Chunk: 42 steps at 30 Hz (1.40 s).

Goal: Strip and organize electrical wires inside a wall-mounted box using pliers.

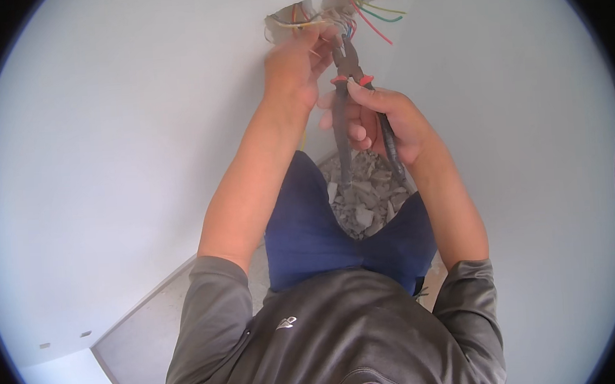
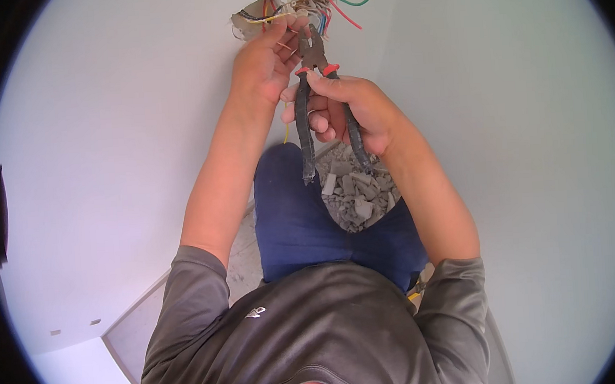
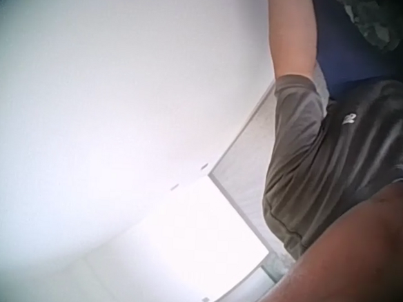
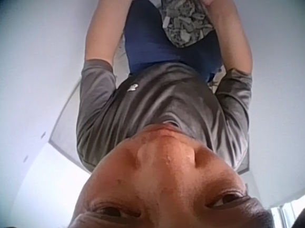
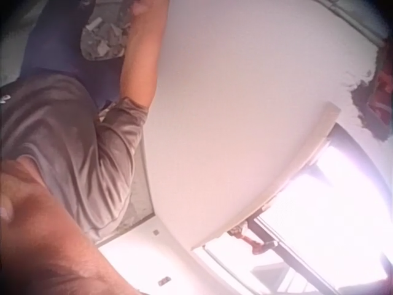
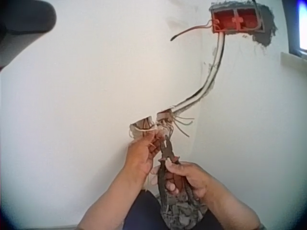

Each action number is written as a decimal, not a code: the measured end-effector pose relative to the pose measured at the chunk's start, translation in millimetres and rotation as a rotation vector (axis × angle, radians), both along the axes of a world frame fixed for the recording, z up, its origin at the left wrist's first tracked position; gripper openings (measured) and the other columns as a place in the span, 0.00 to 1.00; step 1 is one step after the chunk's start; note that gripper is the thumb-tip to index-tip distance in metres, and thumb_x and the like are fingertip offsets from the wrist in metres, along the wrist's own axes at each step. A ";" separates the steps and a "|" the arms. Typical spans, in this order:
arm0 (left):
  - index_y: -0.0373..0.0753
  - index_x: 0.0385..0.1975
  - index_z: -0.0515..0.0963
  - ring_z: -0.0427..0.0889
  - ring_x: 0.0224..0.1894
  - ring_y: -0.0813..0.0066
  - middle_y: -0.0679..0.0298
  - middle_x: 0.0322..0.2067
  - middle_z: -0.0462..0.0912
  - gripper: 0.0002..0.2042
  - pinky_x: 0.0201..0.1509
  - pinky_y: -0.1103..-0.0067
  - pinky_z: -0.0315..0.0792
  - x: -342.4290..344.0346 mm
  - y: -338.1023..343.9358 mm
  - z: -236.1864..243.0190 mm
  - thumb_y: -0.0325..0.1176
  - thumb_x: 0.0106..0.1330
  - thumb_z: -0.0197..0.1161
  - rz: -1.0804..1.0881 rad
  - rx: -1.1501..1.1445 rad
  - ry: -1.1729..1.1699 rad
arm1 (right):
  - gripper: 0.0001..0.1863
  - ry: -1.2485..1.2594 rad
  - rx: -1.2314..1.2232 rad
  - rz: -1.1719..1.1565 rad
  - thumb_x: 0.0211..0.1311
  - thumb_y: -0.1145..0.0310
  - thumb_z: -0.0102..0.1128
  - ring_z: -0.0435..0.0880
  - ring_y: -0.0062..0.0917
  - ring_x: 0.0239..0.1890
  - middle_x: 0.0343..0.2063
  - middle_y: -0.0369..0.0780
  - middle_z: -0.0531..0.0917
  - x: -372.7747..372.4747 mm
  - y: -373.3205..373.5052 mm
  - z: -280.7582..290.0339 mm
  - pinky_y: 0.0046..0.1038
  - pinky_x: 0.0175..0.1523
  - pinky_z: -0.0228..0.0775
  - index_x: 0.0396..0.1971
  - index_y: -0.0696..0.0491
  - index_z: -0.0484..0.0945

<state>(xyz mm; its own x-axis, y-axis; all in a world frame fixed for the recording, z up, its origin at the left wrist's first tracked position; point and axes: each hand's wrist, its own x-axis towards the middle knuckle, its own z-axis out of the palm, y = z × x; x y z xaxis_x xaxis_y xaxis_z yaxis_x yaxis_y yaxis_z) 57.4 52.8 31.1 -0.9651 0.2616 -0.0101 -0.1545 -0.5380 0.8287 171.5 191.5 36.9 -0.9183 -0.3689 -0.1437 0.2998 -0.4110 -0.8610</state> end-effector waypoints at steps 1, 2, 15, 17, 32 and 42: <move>0.41 0.44 0.78 0.80 0.46 0.74 0.64 0.43 0.85 0.09 0.55 0.73 0.67 -0.1 -0.1 0.0 0.37 0.72 0.56 0.000 0.011 -0.007 | 0.24 -0.013 -0.032 0.012 0.71 0.53 0.52 0.70 0.14 0.22 0.36 0.45 0.84 0.6 -0.8 0.5 0.19 0.26 0.62 0.47 0.61 0.77; 0.41 0.44 0.78 0.80 0.46 0.74 0.64 0.43 0.85 0.09 0.55 0.73 0.67 -0.1 -0.2 0.0 0.37 0.72 0.56 0.001 0.010 -0.005 | 0.24 -0.046 -0.038 0.002 0.71 0.53 0.52 0.71 0.14 0.22 0.36 0.45 0.84 1.0 -1.9 0.9 0.19 0.26 0.62 0.47 0.61 0.77; 0.40 0.46 0.77 0.80 0.46 0.72 0.63 0.43 0.84 0.10 0.51 0.73 0.70 -2.8 -1.1 -4.6 0.36 0.73 0.55 -0.016 0.036 0.024 | 0.21 -0.091 0.074 -0.049 0.69 0.52 0.54 0.65 0.13 0.16 0.27 0.37 0.83 -5.3 -5.5 4.9 0.18 0.21 0.56 0.38 0.57 0.79; 0.40 0.46 0.78 0.80 0.46 0.73 0.63 0.43 0.84 0.10 0.52 0.73 0.69 -2.7 -0.9 -5.8 0.36 0.72 0.55 -0.008 0.033 0.032 | 0.20 -0.055 0.503 -0.102 0.68 0.53 0.56 0.69 0.13 0.17 0.24 0.36 0.82 -11.5 -3.5 5.5 0.18 0.24 0.60 0.37 0.58 0.79; 0.42 0.42 0.80 0.79 0.49 0.76 0.67 0.42 0.85 0.08 0.56 0.75 0.65 0.8 0.4 -1.1 0.35 0.68 0.59 0.065 0.006 -0.012 | 0.23 0.121 0.589 -0.150 0.69 0.55 0.55 0.81 0.22 0.34 0.41 0.40 0.82 -17.1 -1.9 -15.1 0.27 0.42 0.73 0.54 0.58 0.73; 0.39 0.43 0.80 0.81 0.47 0.75 0.65 0.42 0.85 0.09 0.51 0.76 0.68 1.9 2.4 -4.5 0.33 0.70 0.56 0.076 -0.008 0.053 | 0.24 0.205 0.894 -0.220 0.69 0.54 0.55 0.80 0.26 0.48 0.39 0.41 0.83 -31.5 -10.6 -26.8 0.30 0.53 0.71 0.52 0.60 0.75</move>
